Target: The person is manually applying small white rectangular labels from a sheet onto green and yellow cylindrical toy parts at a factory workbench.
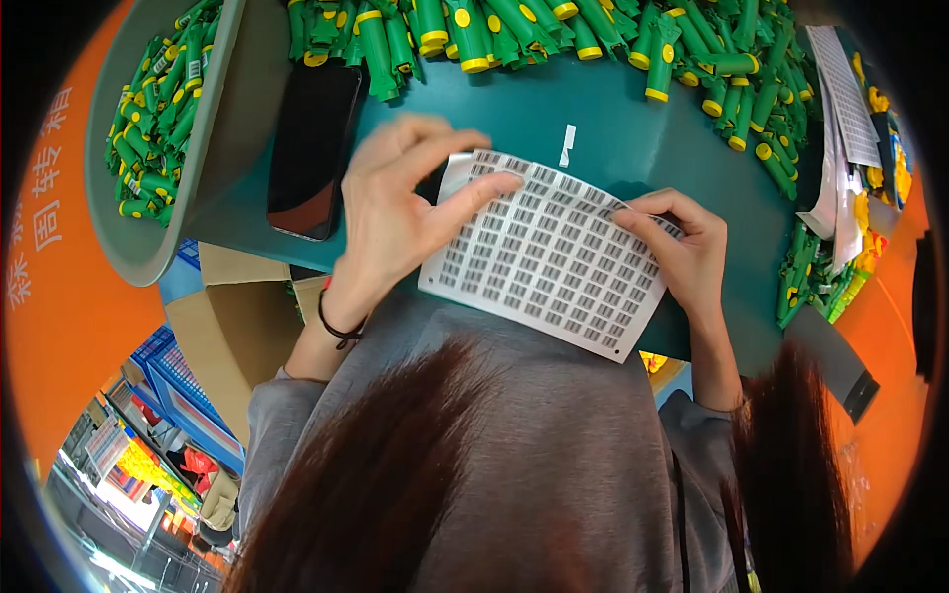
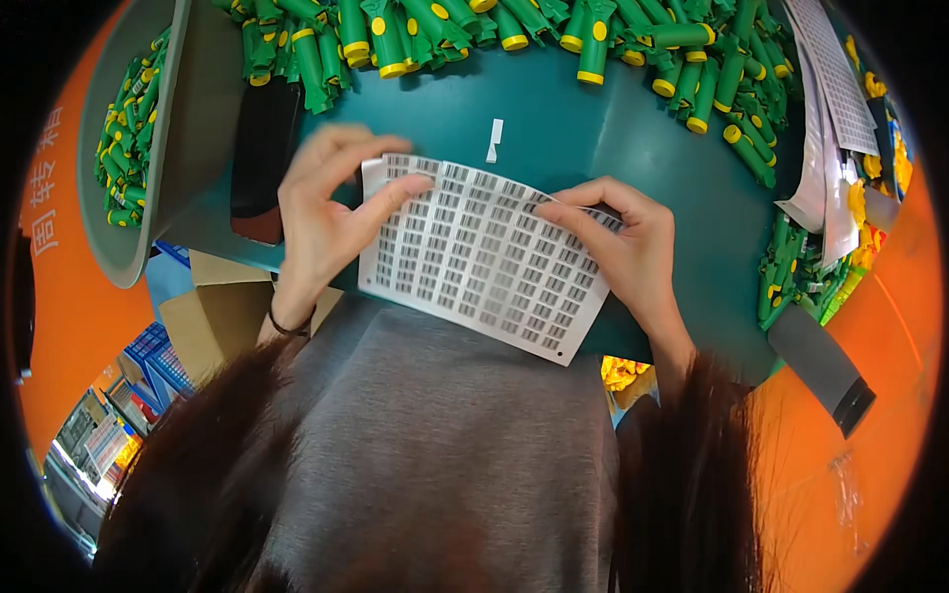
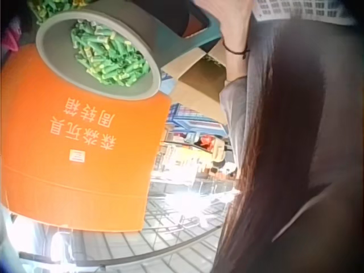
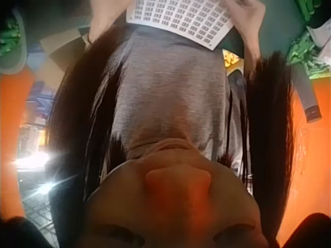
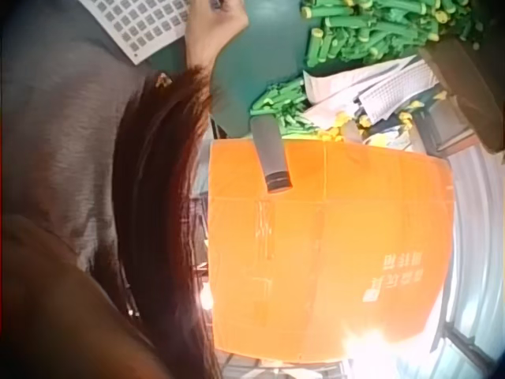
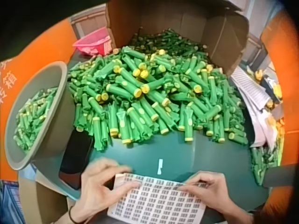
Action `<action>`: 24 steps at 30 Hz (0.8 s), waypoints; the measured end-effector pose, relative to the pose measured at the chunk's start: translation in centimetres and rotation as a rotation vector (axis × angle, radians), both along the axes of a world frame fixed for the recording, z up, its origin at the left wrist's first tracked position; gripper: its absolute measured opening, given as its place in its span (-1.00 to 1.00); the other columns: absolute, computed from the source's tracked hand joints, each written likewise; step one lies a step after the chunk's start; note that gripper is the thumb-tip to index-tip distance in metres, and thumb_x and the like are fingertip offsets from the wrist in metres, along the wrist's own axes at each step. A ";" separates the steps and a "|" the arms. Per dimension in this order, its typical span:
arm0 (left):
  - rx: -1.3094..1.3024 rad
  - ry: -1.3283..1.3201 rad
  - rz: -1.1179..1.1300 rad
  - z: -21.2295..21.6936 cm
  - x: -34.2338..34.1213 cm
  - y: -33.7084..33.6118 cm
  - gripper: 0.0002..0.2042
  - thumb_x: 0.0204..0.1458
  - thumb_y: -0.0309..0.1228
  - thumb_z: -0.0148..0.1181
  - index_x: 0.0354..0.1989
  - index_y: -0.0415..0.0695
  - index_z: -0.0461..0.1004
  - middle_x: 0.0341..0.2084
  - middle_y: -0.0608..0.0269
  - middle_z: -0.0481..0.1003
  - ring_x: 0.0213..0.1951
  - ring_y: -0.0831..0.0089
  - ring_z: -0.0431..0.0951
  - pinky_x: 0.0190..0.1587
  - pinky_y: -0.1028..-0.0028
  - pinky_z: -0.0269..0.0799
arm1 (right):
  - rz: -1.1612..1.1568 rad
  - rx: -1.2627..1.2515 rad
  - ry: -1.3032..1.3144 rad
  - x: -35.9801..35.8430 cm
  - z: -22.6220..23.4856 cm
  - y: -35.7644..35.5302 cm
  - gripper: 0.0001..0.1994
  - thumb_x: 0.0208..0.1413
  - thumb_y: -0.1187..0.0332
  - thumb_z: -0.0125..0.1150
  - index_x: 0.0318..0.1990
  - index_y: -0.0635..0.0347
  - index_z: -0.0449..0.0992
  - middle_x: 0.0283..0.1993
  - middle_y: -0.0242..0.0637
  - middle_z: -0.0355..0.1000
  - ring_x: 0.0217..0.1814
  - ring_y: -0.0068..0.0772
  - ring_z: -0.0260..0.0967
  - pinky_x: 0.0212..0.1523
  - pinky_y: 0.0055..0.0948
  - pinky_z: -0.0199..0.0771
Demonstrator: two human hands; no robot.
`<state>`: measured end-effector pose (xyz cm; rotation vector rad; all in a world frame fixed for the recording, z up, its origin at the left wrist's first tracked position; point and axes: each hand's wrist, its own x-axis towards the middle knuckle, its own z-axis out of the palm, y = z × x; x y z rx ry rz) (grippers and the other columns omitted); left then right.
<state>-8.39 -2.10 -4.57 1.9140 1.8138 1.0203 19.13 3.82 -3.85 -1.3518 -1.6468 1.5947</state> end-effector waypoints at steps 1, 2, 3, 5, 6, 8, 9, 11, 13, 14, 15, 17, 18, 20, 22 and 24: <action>0.053 0.063 0.018 1.1 0.1 0.6 -0.59 -0.24 -0.18 0.53 -0.20 -0.10 0.64 -0.30 0.26 0.58 -0.20 0.28 0.54 -0.14 0.36 0.42 | -0.014 -0.002 -0.007 -0.1 0.0 -0.1 -0.95 0.07 0.58 0.33 -0.30 0.34 0.64 -0.35 -0.37 0.57 -0.32 -0.68 0.45 -0.29 -0.68 0.40; 0.052 0.064 0.023 1.6 0.3 1.0 -0.59 -0.24 -0.18 0.53 -0.20 -0.10 0.64 -0.30 0.26 0.58 -0.20 0.28 0.54 -0.14 0.36 0.42 | -0.009 -0.004 -0.007 -0.2 0.1 -0.1 -0.95 0.07 0.58 0.33 -0.30 0.34 0.64 -0.35 -0.37 0.57 -0.32 -0.68 0.45 -0.29 -0.68 0.40; 0.054 0.024 -0.066 1.8 0.7 1.4 -0.58 -0.22 -0.19 0.52 -0.17 -0.10 0.63 -0.30 0.27 0.58 -0.16 0.29 0.54 -0.10 0.34 0.41 | 0.013 -0.013 -0.020 -0.2 0.1 0.0 -0.95 0.08 0.56 0.33 -0.30 0.34 0.64 -0.35 -0.38 0.57 -0.32 -0.69 0.44 -0.30 -0.68 0.40; -0.073 -0.058 -0.236 2.5 1.3 1.8 -0.64 -0.19 -0.23 0.50 -0.21 -0.11 0.63 -0.34 0.27 0.61 -0.19 0.32 0.58 -0.13 0.35 0.45 | 0.039 -0.021 -0.033 -0.3 0.4 0.1 -0.94 0.09 0.55 0.32 -0.29 0.35 0.64 -0.35 -0.38 0.57 -0.33 -0.70 0.44 -0.31 -0.68 0.40; -0.073 -0.057 -0.232 2.4 1.5 2.0 -0.64 -0.19 -0.23 0.50 -0.21 -0.11 0.63 -0.34 0.27 0.61 -0.19 0.32 0.58 -0.13 0.35 0.45 | 0.073 -0.017 -0.043 -0.4 0.7 0.3 -0.94 0.11 0.54 0.31 -0.29 0.35 0.64 -0.37 -0.40 0.56 -0.34 -0.70 0.44 -0.31 -0.69 0.40; -0.291 -0.283 -0.243 1.8 1.6 2.7 -0.70 -0.16 -0.30 0.49 -0.25 -0.14 0.65 -0.42 0.27 0.62 -0.35 0.43 0.61 -0.27 0.45 0.48 | 0.104 -0.010 -0.053 -0.3 0.9 0.6 -0.94 0.12 0.53 0.30 -0.30 0.35 0.64 -0.39 -0.41 0.56 -0.36 -0.71 0.43 -0.32 -0.69 0.40; -0.395 -0.459 -0.231 1.7 1.6 2.9 -0.76 -0.12 -0.35 0.48 -0.28 -0.16 0.66 -0.48 0.27 0.62 -0.48 0.54 0.59 -0.40 0.55 0.45 | 0.116 -0.075 -0.038 0.1 0.8 0.8 -0.93 0.13 0.52 0.29 -0.27 0.35 0.63 -0.36 -0.42 0.55 -0.32 -0.70 0.44 -0.29 -0.69 0.41; -0.434 -0.516 -0.211 1.1 1.5 3.0 -0.77 -0.10 -0.36 0.47 -0.27 -0.16 0.66 -0.47 0.28 0.63 -0.48 0.56 0.59 -0.41 0.57 0.45 | 0.123 -0.137 -0.025 0.4 1.0 1.1 -0.92 0.15 0.51 0.27 -0.24 0.34 0.62 -0.33 -0.42 0.55 -0.28 -0.69 0.44 -0.26 -0.70 0.41; -0.473 -0.574 -0.190 0.6 1.0 3.1 -0.78 -0.09 -0.37 0.46 -0.26 -0.15 0.66 -0.46 0.29 0.63 -0.48 0.59 0.59 -0.41 0.59 0.44 | 0.014 -0.061 0.018 0.6 1.3 1.3 -0.83 0.13 0.57 0.27 -0.12 0.35 0.56 -0.18 -0.36 0.53 -0.17 -0.63 0.45 -0.15 -0.65 0.45; -0.450 -0.549 -0.143 0.4 0.6 3.1 -0.78 -0.08 -0.36 0.47 -0.27 -0.15 0.66 -0.46 0.29 0.63 -0.45 0.58 0.59 -0.40 0.58 0.44 | 0.007 -0.057 0.015 0.9 1.0 1.1 -0.83 0.13 0.57 0.27 -0.12 0.35 0.56 -0.18 -0.36 0.53 -0.17 -0.63 0.45 -0.15 -0.65 0.45; -0.428 -0.523 -0.095 0.2 0.4 3.2 -0.78 -0.08 -0.34 0.47 -0.28 -0.15 0.66 -0.46 0.29 0.63 -0.43 0.57 0.60 -0.39 0.58 0.44 | -0.080 -0.006 0.126 1.3 0.3 0.8 -0.77 0.10 0.61 0.27 -0.06 0.36 0.53 -0.11 -0.32 0.51 -0.12 -0.58 0.45 -0.09 -0.61 0.46; -0.375 -0.443 -0.114 -0.1 0.3 3.2 -0.77 -0.09 -0.32 0.48 -0.30 -0.15 0.65 -0.47 0.29 0.63 -0.43 0.52 0.60 -0.38 0.54 0.45 | -0.194 0.096 0.166 1.8 -0.8 0.2 -0.68 0.05 0.70 0.28 0.00 0.41 0.47 -0.02 -0.24 0.46 -0.06 -0.49 0.46 0.02 -0.53 0.48; -0.323 -0.362 -0.127 -0.2 0.3 3.1 -0.77 -0.10 -0.30 0.49 -0.32 -0.15 0.65 -0.48 0.29 0.62 -0.43 0.46 0.60 -0.36 0.51 0.46 | -0.198 0.097 0.163 2.0 -1.0 0.0 -0.68 0.05 0.70 0.28 0.00 0.41 0.47 -0.02 -0.24 0.46 -0.06 -0.49 0.46 0.02 -0.53 0.48; -0.325 -0.153 -0.164 0.5 0.0 3.3 -0.72 -0.13 -0.23 0.48 -0.29 -0.10 0.65 -0.33 0.32 0.62 -0.30 0.37 0.60 -0.17 0.39 0.46 | -0.155 -0.037 0.217 2.5 -1.4 -0.4 -0.71 0.09 0.69 0.25 -0.01 0.42 0.48 -0.05 -0.23 0.47 -0.06 -0.49 0.47 0.02 -0.54 0.48; 0.028 0.234 -0.216 0.3 0.0 3.8 -0.65 -0.16 -0.18 0.47 -0.21 -0.05 0.63 -0.14 0.35 0.56 -0.11 0.30 0.54 0.03 0.29 0.36 | -0.190 -0.094 0.251 2.4 -1.4 -0.3 -0.73 0.11 0.66 0.25 -0.02 0.43 0.49 -0.09 -0.24 0.50 -0.07 -0.51 0.48 0.01 -0.56 0.48; 0.050 0.302 -0.192 1.3 0.6 3.7 -0.61 -0.17 -0.18 0.46 -0.14 -0.02 0.60 -0.05 0.35 0.49 0.02 0.29 0.45 0.12 0.23 0.25 | -0.218 -0.089 0.247 2.4 -1.7 -0.1 -0.74 0.13 0.63 0.26 -0.02 0.43 0.50 -0.12 -0.25 0.52 -0.09 -0.54 0.48 -0.02 -0.57 0.48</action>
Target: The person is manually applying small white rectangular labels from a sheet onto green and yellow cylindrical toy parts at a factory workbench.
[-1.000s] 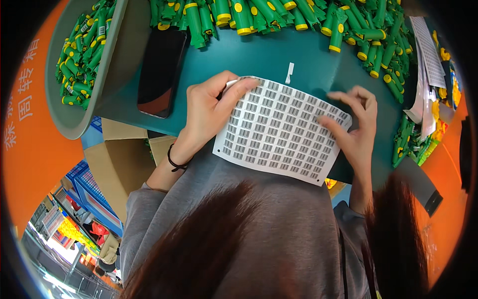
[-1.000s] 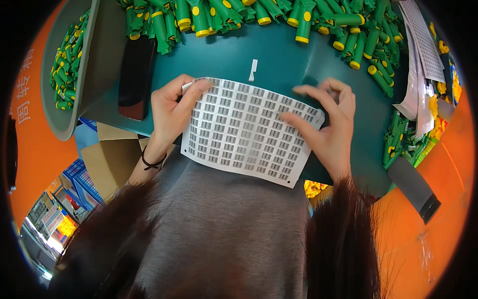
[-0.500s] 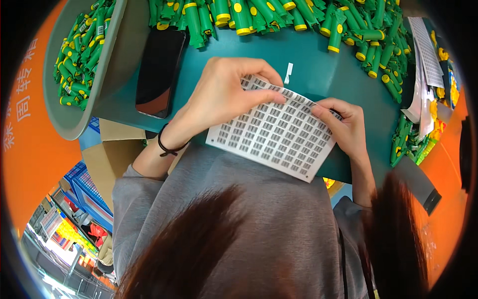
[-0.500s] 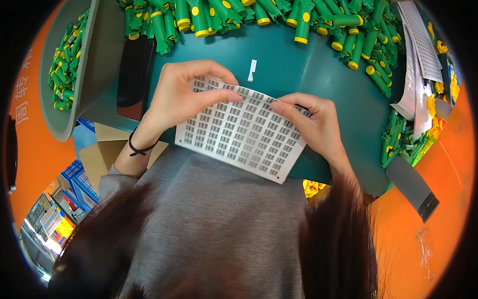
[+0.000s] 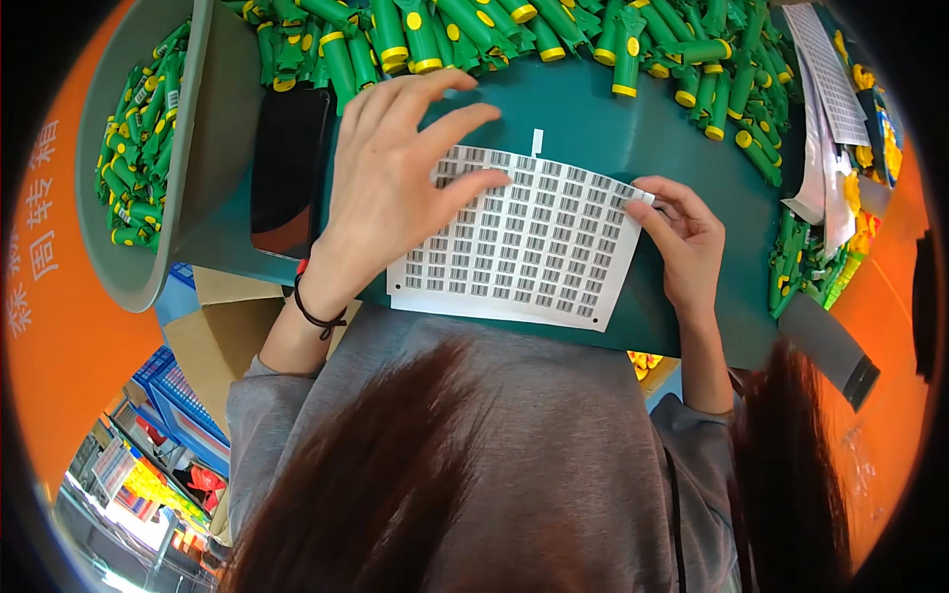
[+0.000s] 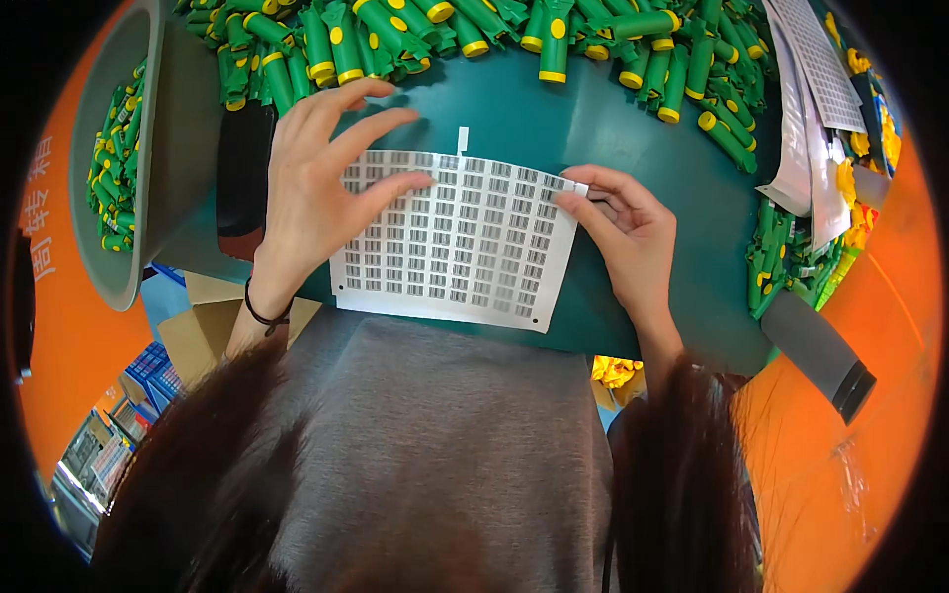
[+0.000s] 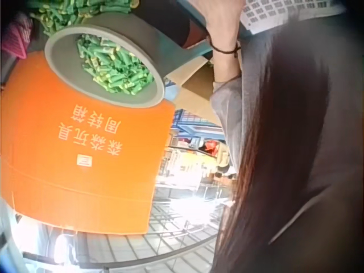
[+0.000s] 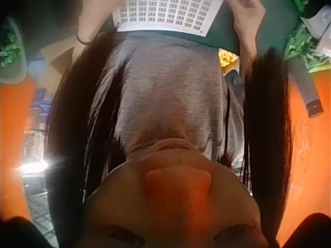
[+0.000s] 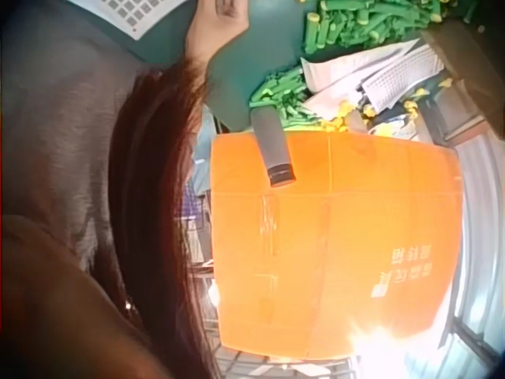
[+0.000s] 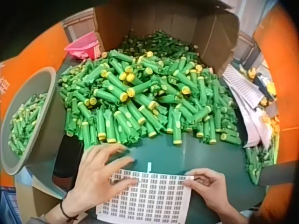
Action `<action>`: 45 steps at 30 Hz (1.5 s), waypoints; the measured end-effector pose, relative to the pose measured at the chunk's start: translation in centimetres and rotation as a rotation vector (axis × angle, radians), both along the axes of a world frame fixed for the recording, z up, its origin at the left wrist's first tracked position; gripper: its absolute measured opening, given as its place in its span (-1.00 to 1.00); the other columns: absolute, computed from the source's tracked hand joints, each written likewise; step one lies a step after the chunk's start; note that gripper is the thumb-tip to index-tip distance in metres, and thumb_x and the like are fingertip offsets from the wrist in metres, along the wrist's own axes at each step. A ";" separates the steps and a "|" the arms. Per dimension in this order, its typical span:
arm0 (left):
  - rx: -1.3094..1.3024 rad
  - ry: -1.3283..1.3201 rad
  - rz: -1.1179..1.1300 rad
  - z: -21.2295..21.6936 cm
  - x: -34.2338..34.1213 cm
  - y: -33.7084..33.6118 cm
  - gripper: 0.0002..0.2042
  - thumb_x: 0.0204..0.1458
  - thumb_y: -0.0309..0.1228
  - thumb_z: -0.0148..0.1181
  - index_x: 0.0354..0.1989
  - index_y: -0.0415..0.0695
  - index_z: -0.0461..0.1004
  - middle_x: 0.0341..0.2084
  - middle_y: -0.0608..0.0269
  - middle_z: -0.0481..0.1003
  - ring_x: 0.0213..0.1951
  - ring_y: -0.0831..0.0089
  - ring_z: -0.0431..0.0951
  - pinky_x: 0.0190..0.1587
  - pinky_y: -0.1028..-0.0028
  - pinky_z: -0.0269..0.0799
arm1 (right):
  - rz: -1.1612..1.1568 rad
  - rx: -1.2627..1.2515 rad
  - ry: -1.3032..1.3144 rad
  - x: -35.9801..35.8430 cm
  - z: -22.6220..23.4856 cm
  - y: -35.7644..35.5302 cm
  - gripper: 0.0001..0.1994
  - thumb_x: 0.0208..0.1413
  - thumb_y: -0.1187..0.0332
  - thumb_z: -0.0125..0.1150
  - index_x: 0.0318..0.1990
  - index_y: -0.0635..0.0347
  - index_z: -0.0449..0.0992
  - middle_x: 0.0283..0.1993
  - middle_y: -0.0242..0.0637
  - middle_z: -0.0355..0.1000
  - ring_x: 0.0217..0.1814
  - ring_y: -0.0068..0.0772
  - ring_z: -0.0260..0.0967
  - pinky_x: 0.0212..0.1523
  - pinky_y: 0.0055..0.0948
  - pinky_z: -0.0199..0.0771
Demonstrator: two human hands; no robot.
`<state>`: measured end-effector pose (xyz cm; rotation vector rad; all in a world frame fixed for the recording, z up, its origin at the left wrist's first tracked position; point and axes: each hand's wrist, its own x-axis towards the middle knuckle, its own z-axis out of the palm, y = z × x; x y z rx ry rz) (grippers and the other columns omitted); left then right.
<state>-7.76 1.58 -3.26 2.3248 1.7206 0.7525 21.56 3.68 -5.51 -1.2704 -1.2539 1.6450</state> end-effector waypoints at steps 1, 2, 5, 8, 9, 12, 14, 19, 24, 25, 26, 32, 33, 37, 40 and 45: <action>-0.002 -0.044 -0.033 0.5 0.8 0.1 -0.61 -0.19 -0.22 0.48 -0.13 -0.02 0.61 -0.06 0.34 0.51 0.01 0.25 0.47 0.09 0.25 0.29 | -0.002 0.000 0.000 0.0 -0.1 0.0 -0.74 0.13 0.63 0.26 -0.02 0.43 0.50 -0.12 -0.25 0.52 -0.09 -0.54 0.48 -0.02 -0.57 0.48; -0.003 -0.091 -0.068 0.7 1.7 0.1 -0.59 -0.21 -0.27 0.49 -0.12 -0.03 0.62 -0.07 0.32 0.53 0.01 0.21 0.48 0.06 0.27 0.33 | -0.015 0.013 0.008 0.1 -0.1 0.0 -0.74 0.13 0.62 0.26 -0.02 0.43 0.50 -0.12 -0.25 0.53 -0.09 -0.55 0.49 -0.02 -0.57 0.48; 0.092 -0.138 -0.123 -0.4 5.5 0.2 -0.65 -0.13 -0.32 0.43 -0.11 -0.03 0.61 -0.09 0.34 0.52 -0.02 0.26 0.47 0.07 0.25 0.32 | -0.031 -0.002 0.033 -0.2 -0.3 -0.2 -0.75 0.14 0.60 0.26 -0.01 0.42 0.51 -0.11 -0.24 0.54 -0.09 -0.55 0.49 -0.02 -0.57 0.49; 0.176 -0.153 -0.168 -2.4 7.0 0.6 -0.71 -0.09 -0.38 0.38 -0.12 -0.03 0.62 -0.14 0.37 0.53 -0.06 0.31 0.47 0.03 0.23 0.33 | -0.060 -0.026 0.045 -0.5 -0.4 -0.6 -0.76 0.17 0.56 0.25 -0.02 0.41 0.53 -0.10 -0.23 0.56 -0.09 -0.54 0.50 -0.02 -0.56 0.50; 0.200 -0.176 -0.184 -3.0 7.1 0.7 -0.71 -0.10 -0.39 0.37 -0.14 -0.03 0.62 -0.16 0.39 0.54 -0.08 0.32 0.47 0.01 0.23 0.33 | -0.075 -0.027 0.043 -0.5 -0.4 -0.7 -0.77 0.18 0.55 0.24 -0.02 0.41 0.54 -0.10 -0.22 0.56 -0.09 -0.54 0.51 -0.03 -0.56 0.51; 0.253 -0.197 -0.196 -3.5 7.5 0.7 -0.72 -0.14 -0.42 0.36 -0.18 -0.02 0.64 -0.18 0.43 0.55 -0.12 0.35 0.47 -0.03 0.26 0.35 | -0.089 -0.021 0.057 -0.5 -0.9 -1.1 -0.79 0.23 0.49 0.21 -0.03 0.40 0.56 -0.12 -0.21 0.57 -0.12 -0.53 0.52 -0.03 -0.53 0.54; 0.285 -0.197 -0.191 -3.5 7.5 0.5 -0.72 -0.17 -0.44 0.36 -0.20 -0.02 0.64 -0.19 0.44 0.55 -0.14 0.36 0.47 -0.05 0.27 0.36 | -0.100 -0.045 0.053 -0.5 -0.8 -1.0 -0.80 0.24 0.47 0.21 -0.04 0.40 0.57 -0.14 -0.21 0.58 -0.14 -0.53 0.52 -0.05 -0.52 0.55; 0.340 -0.227 -0.259 -3.7 7.2 0.5 -0.78 -0.14 -0.45 0.29 -0.24 -0.10 0.61 -0.19 0.37 0.54 -0.15 0.33 0.49 -0.08 0.26 0.38 | -0.076 -0.066 0.052 -0.7 -0.4 -0.8 -0.79 0.26 0.43 0.19 -0.06 0.42 0.58 -0.15 -0.20 0.58 -0.16 -0.51 0.53 -0.09 -0.51 0.58; 0.279 -0.349 -0.261 -3.4 7.9 1.1 -0.81 -0.17 -0.50 0.36 -0.33 -0.14 0.56 -0.26 0.30 0.52 -0.22 0.28 0.50 -0.22 0.37 0.41 | 0.011 -0.038 -0.038 0.0 -0.1 0.8 -0.80 0.26 0.47 0.18 -0.07 0.42 0.58 -0.14 -0.22 0.58 -0.19 -0.55 0.51 -0.13 -0.51 0.58; 0.239 -0.412 -0.258 -3.5 8.0 1.2 -0.82 -0.16 -0.52 0.37 -0.33 -0.16 0.55 -0.27 0.28 0.52 -0.23 0.27 0.50 -0.23 0.37 0.41 | 0.048 0.131 -0.178 0.1 0.8 2.0 -0.81 0.25 0.48 0.19 -0.05 0.36 0.58 -0.08 -0.21 0.55 -0.14 -0.52 0.50 -0.14 -0.50 0.57; 0.198 -0.469 -0.247 -3.5 8.0 1.3 -0.82 -0.14 -0.54 0.37 -0.33 -0.18 0.55 -0.28 0.25 0.51 -0.24 0.26 0.50 -0.25 0.37 0.42 | 0.091 0.300 -0.314 0.1 1.7 3.6 -0.80 0.23 0.50 0.19 -0.03 0.30 0.59 -0.01 -0.19 0.53 -0.10 -0.48 0.49 -0.15 -0.49 0.56; 0.057 -0.737 -0.110 -3.0 7.4 0.8 -0.89 -0.01 -0.58 0.34 -0.32 -0.21 0.54 -0.30 0.18 0.52 -0.35 0.36 0.49 -0.42 0.47 0.38 | 0.253 1.339 -1.045 1.2 5.0 14.3 -0.62 0.06 0.45 0.30 0.08 0.06 0.51 0.15 -0.36 0.41 0.30 -0.05 0.21 0.31 -0.20 0.18; 0.014 -0.769 -0.082 -2.8 7.2 0.8 -0.89 -0.01 -0.58 0.34 -0.31 -0.20 0.54 -0.30 0.20 0.53 -0.35 0.39 0.49 -0.42 0.49 0.37 | 0.315 1.319 -1.041 1.7 5.1 14.8 -0.62 0.05 0.44 0.31 0.07 0.07 0.51 0.13 -0.37 0.43 0.31 -0.07 0.20 0.30 -0.19 0.20; -0.054 -0.944 0.004 -2.2 6.5 1.3 -0.91 0.03 -0.56 0.33 -0.30 -0.19 0.55 -0.29 0.25 0.54 -0.27 0.46 0.49 -0.32 0.52 0.37 | 0.303 1.110 -0.824 1.1 5.1 11.2 -0.65 0.04 0.48 0.34 0.03 0.15 0.55 0.03 -0.27 0.48 0.08 -0.21 0.42 0.06 -0.34 0.42; -0.091 -1.104 0.014 0.5 6.0 1.3 -0.92 0.04 -0.54 0.32 -0.31 -0.18 0.55 -0.28 0.25 0.55 -0.20 0.46 0.49 -0.20 0.52 0.36 | 0.258 0.595 -0.460 -0.2 5.1 6.2 -0.68 0.11 0.56 0.29 0.05 0.24 0.57 -0.05 -0.23 0.46 -0.31 -0.53 0.49 -0.32 -0.62 0.47; -0.153 -0.829 -0.156 2.6 5.4 2.2 -0.92 0.08 -0.58 0.26 -0.26 -0.24 0.51 -0.19 0.18 0.52 -0.12 0.47 0.48 0.00 0.49 0.35 | 0.274 0.366 -0.132 -1.2 2.7 3.1 -0.67 0.16 0.68 0.14 0.10 0.39 0.50 0.07 -0.20 0.33 -0.08 -0.50 0.43 -0.13 -0.56 0.48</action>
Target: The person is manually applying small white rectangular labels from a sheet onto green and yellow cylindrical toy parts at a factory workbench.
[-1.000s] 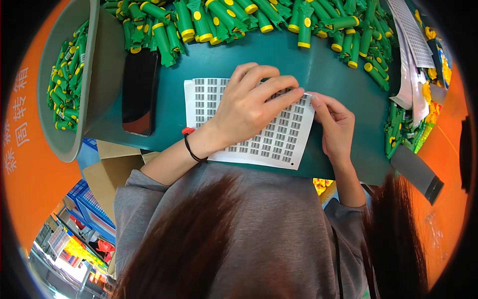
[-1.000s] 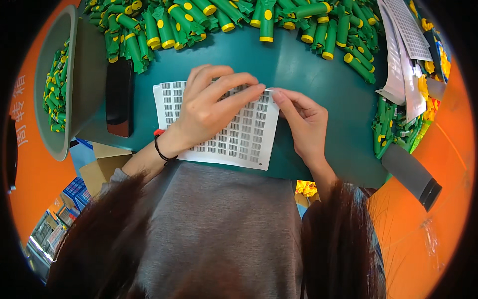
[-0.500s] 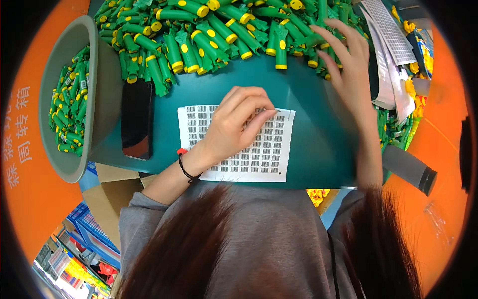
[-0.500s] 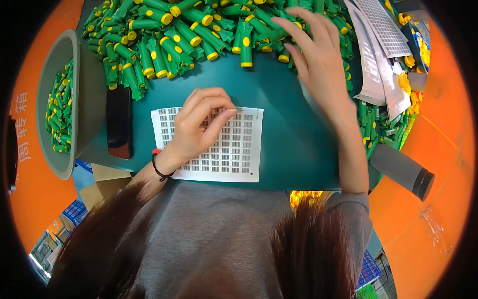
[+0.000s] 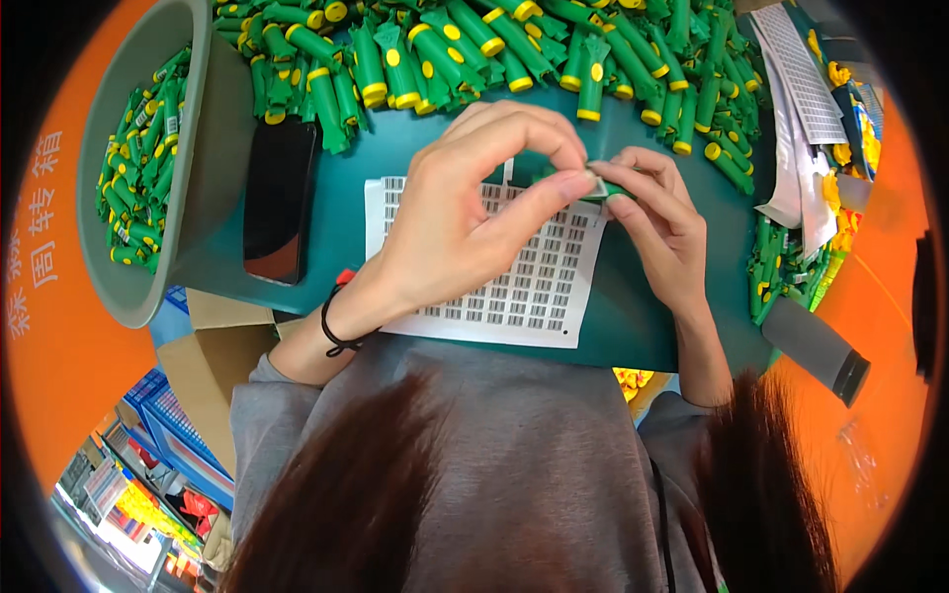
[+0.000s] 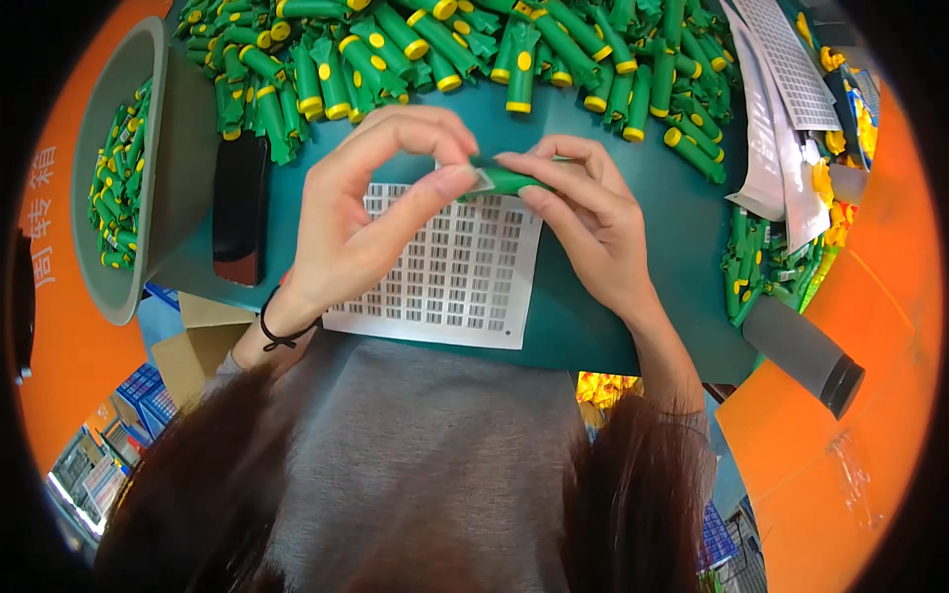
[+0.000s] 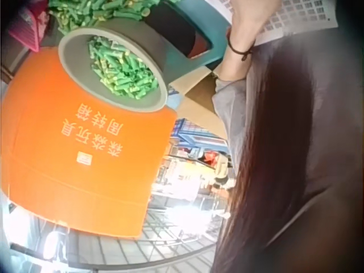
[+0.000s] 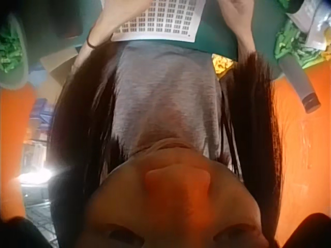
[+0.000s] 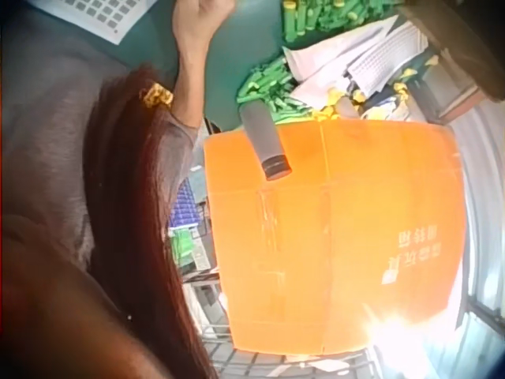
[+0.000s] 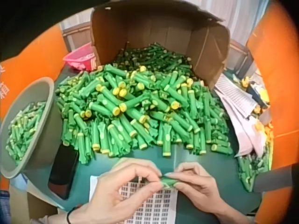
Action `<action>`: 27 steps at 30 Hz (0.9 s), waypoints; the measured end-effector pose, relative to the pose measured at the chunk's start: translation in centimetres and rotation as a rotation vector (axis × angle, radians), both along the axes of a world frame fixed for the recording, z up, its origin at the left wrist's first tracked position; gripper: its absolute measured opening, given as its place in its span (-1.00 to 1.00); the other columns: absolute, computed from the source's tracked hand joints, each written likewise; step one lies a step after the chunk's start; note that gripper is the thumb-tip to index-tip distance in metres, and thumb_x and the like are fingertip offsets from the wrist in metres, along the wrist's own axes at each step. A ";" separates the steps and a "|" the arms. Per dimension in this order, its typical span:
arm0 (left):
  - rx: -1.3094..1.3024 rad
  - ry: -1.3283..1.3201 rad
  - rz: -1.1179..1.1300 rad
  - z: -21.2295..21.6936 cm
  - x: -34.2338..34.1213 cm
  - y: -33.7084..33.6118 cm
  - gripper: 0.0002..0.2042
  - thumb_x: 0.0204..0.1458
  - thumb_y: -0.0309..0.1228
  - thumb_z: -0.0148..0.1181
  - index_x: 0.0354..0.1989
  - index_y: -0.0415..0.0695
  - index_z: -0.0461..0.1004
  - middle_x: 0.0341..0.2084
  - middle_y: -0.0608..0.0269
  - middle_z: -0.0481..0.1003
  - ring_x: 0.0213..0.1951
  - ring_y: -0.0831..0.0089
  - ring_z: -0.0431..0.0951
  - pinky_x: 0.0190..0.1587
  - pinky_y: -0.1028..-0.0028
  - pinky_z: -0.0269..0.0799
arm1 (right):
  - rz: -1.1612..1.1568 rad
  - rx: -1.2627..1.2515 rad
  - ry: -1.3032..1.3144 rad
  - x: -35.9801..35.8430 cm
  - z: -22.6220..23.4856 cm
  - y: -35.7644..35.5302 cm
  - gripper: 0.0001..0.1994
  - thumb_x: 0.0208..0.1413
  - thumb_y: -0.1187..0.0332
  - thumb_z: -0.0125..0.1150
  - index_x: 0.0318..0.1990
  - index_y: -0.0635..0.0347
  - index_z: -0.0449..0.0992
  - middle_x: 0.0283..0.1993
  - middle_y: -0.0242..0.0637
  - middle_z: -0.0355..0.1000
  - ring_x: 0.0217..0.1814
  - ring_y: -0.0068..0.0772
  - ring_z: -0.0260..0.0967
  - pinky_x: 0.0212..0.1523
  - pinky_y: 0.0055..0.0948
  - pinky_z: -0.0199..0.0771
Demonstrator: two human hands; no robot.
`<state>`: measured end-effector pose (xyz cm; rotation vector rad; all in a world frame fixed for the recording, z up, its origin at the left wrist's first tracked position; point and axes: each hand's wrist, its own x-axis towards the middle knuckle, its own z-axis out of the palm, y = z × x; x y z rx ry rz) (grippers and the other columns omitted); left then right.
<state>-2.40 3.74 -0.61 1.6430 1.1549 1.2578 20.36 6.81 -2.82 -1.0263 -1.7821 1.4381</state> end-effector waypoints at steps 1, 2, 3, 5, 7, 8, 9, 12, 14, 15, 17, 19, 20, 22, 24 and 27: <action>0.024 0.070 -0.022 0.2 0.2 0.2 -0.92 0.06 -0.57 0.27 -0.29 -0.22 0.52 -0.20 0.19 0.53 -0.10 0.46 0.49 0.02 0.48 0.35 | -0.033 0.024 0.111 -0.4 -0.2 -0.4 -0.66 0.13 0.70 0.16 0.09 0.40 0.49 0.07 -0.19 0.33 0.00 -0.45 0.40 -0.02 -0.50 0.46; 0.016 0.065 -0.017 0.3 0.5 0.2 -0.93 0.04 -0.55 0.29 -0.31 -0.21 0.53 -0.23 0.20 0.55 -0.10 0.43 0.52 0.02 0.46 0.36 | -0.073 0.052 0.219 -0.5 -0.3 -0.9 -0.64 0.10 0.72 0.18 0.08 0.41 0.47 0.08 -0.18 0.34 0.09 -0.41 0.38 0.10 -0.44 0.44; 0.008 0.065 -0.023 0.3 0.7 0.2 -0.93 0.04 -0.55 0.29 -0.31 -0.21 0.53 -0.23 0.20 0.55 -0.10 0.43 0.52 0.02 0.46 0.36 | -0.079 0.043 0.219 -0.4 -0.6 -1.1 -0.64 0.10 0.72 0.18 0.08 0.41 0.47 0.08 -0.18 0.34 0.09 -0.41 0.38 0.10 -0.44 0.44; -0.045 0.041 -0.053 0.3 1.0 0.1 -0.92 0.05 -0.55 0.29 -0.30 -0.23 0.53 -0.24 0.20 0.56 -0.13 0.41 0.53 0.00 0.45 0.38 | -0.092 -0.092 0.400 -0.2 -1.3 -1.4 -0.61 0.03 0.77 0.23 0.06 0.43 0.46 0.11 -0.14 0.35 0.15 -0.34 0.37 0.21 -0.38 0.39; -0.066 0.041 -0.059 0.4 1.3 -0.1 -0.92 0.05 -0.55 0.29 -0.30 -0.24 0.52 -0.24 0.19 0.56 -0.14 0.41 0.54 -0.01 0.45 0.40 | -0.121 -0.052 0.348 -0.3 -1.1 -1.8 -0.60 0.01 0.77 0.25 0.06 0.43 0.46 0.12 -0.12 0.36 0.16 -0.34 0.37 0.20 -0.39 0.41; -0.082 0.037 -0.068 0.5 1.4 -0.1 -0.91 0.05 -0.54 0.29 -0.30 -0.25 0.52 -0.25 0.19 0.56 -0.15 0.41 0.55 -0.03 0.45 0.41 | -0.152 -0.006 0.294 -0.3 -0.9 -2.0 -0.59 0.00 0.77 0.26 0.06 0.43 0.47 0.13 -0.10 0.37 0.17 -0.34 0.37 0.19 -0.39 0.42; -0.087 0.036 -0.071 0.5 1.5 -0.2 -0.91 0.05 -0.54 0.29 -0.30 -0.25 0.52 -0.25 0.19 0.56 -0.15 0.41 0.55 -0.03 0.45 0.41 | -0.155 -0.010 0.294 -0.2 -0.8 -2.1 -0.59 0.00 0.77 0.26 0.06 0.43 0.47 0.13 -0.10 0.37 0.17 -0.34 0.37 0.19 -0.39 0.42; -0.078 0.074 -0.073 0.6 1.6 -0.2 -0.91 0.04 -0.55 0.29 -0.30 -0.25 0.52 -0.27 0.18 0.56 -0.16 0.41 0.56 -0.05 0.46 0.43 | -0.146 0.013 0.267 -0.1 -0.7 -2.3 -0.60 0.00 0.77 0.26 0.05 0.44 0.48 0.15 -0.07 0.37 0.18 -0.33 0.38 0.15 -0.42 0.48; -0.056 0.114 -0.079 0.6 1.5 -0.1 -0.92 0.04 -0.57 0.29 -0.31 -0.26 0.53 -0.30 0.18 0.57 -0.19 0.42 0.57 -0.08 0.47 0.44 | -0.106 0.073 0.286 0.0 -0.8 -2.2 -0.60 0.01 0.78 0.25 0.06 0.46 0.49 0.16 -0.05 0.37 0.16 -0.33 0.39 0.10 -0.44 0.54; -0.059 0.115 -0.079 0.7 1.5 0.0 -0.92 0.04 -0.57 0.29 -0.31 -0.26 0.53 -0.30 0.18 0.57 -0.19 0.42 0.57 -0.08 0.47 0.44 | -0.107 0.069 0.287 0.1 -0.7 -2.1 -0.60 0.01 0.78 0.25 0.06 0.46 0.49 0.16 -0.05 0.37 0.16 -0.33 0.39 0.10 -0.44 0.54; -0.027 0.160 -0.106 0.9 1.4 0.2 -0.92 0.03 -0.58 0.30 -0.32 -0.27 0.54 -0.31 0.18 0.57 -0.20 0.41 0.57 -0.10 0.48 0.46 | -0.093 0.102 0.248 0.2 -0.6 -2.1 -0.60 0.01 0.78 0.25 0.06 0.47 0.49 0.17 -0.04 0.37 0.17 -0.31 0.39 0.09 -0.42 0.57; -0.028 0.175 -0.112 1.0 1.3 0.2 -0.92 0.02 -0.58 0.30 -0.32 -0.27 0.54 -0.31 0.18 0.57 -0.21 0.42 0.57 -0.11 0.48 0.46 | -0.088 0.108 0.239 0.2 -0.5 -2.1 -0.60 0.01 0.78 0.25 0.06 0.47 0.49 0.17 -0.03 0.37 0.16 -0.30 0.40 0.09 -0.41 0.58; -0.025 0.187 -0.118 1.0 1.4 0.3 -0.91 0.02 -0.58 0.31 -0.32 -0.28 0.54 -0.32 0.18 0.57 -0.21 0.42 0.57 -0.12 0.48 0.46 | -0.083 0.119 0.227 0.2 -0.5 -2.0 -0.60 0.01 0.78 0.25 0.06 0.47 0.49 0.17 -0.03 0.37 0.16 -0.29 0.40 0.08 -0.40 0.60; -0.026 0.193 -0.116 1.0 1.4 0.3 -0.91 0.02 -0.57 0.31 -0.33 -0.28 0.54 -0.32 0.19 0.57 -0.21 0.42 0.57 -0.12 0.48 0.46 | -0.080 0.129 0.225 0.3 -0.5 -2.0 -0.59 0.00 0.78 0.26 0.06 0.47 0.49 0.16 -0.02 0.37 0.16 -0.29 0.40 0.08 -0.40 0.60; -0.027 0.200 -0.112 1.0 1.5 0.4 -0.91 0.01 -0.57 0.32 -0.33 -0.28 0.54 -0.33 0.19 0.57 -0.22 0.42 0.57 -0.12 0.48 0.46 | -0.074 0.139 0.225 0.3 -0.5 -2.0 -0.59 0.00 0.78 0.26 0.06 0.47 0.49 0.16 -0.01 0.38 0.16 -0.29 0.41 0.08 -0.39 0.60; -0.022 0.202 -0.109 1.1 1.6 0.4 -0.91 0.01 -0.57 0.32 -0.33 -0.28 0.55 -0.34 0.19 0.57 -0.22 0.42 0.58 -0.13 0.48 0.46 | -0.103 0.118 0.229 0.1 -0.3 -2.1 -0.62 0.00 0.73 0.30 0.03 0.40 0.54 0.10 -0.08 0.43 0.14 -0.32 0.43 0.10 -0.37 0.61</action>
